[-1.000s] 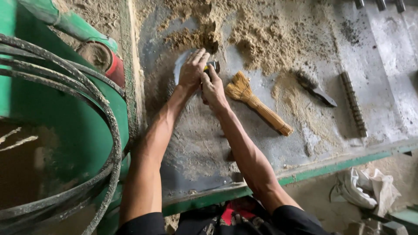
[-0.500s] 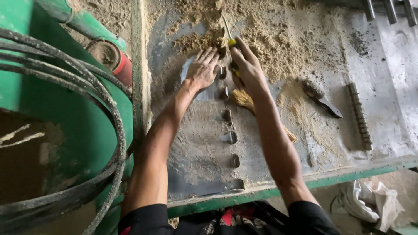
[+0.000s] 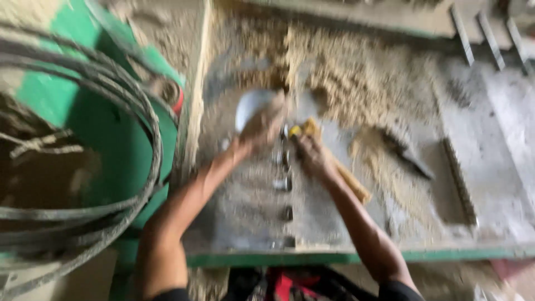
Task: Cleaning rice bran and dust from a metal machine tray using a brush and a screwdriver tool.
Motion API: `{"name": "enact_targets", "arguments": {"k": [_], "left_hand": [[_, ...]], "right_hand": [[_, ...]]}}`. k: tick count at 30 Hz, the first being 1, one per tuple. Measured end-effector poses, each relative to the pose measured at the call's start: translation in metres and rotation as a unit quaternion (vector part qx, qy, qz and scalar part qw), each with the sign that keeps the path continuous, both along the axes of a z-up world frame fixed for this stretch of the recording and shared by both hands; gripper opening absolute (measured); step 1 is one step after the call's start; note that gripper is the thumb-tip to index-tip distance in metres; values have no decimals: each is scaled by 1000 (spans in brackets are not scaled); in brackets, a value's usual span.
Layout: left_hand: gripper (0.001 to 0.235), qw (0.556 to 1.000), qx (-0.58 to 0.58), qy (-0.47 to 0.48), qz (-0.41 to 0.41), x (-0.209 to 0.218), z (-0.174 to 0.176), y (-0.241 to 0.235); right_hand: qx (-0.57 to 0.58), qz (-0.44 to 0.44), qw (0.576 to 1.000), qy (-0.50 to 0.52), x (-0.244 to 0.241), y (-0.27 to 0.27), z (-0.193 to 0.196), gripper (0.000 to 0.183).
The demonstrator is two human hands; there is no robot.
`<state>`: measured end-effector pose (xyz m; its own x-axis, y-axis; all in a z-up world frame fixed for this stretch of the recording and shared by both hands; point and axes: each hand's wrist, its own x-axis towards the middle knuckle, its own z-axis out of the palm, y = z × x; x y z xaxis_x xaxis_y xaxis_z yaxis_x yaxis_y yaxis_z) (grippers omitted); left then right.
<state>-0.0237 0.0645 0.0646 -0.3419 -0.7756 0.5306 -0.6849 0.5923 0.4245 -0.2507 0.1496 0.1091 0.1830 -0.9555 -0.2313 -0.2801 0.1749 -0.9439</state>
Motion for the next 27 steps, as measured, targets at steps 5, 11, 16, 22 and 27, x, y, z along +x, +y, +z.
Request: {"name": "enact_targets", "arguments": {"k": [5,11,16,22,27], "left_hand": [[44,991,100,-74,-43,-12,26,75],[36,990,-111,-65,58,12,-15,69],[33,992,-58,-92,62,4,10,77],[51,983,150,-101,25,23,14,82],[44,942,326,-65,45,24,34,85]], "right_hand": [[-30,122,991,-55,14,0,-16,37],[-185,181,918,302,-58,19,52,40],[-342,122,778,512,-149,1,-40,58],[-225,93,831,500,-171,-37,-39,32],[-294,92,833,460,-82,-69,38,32]]}}
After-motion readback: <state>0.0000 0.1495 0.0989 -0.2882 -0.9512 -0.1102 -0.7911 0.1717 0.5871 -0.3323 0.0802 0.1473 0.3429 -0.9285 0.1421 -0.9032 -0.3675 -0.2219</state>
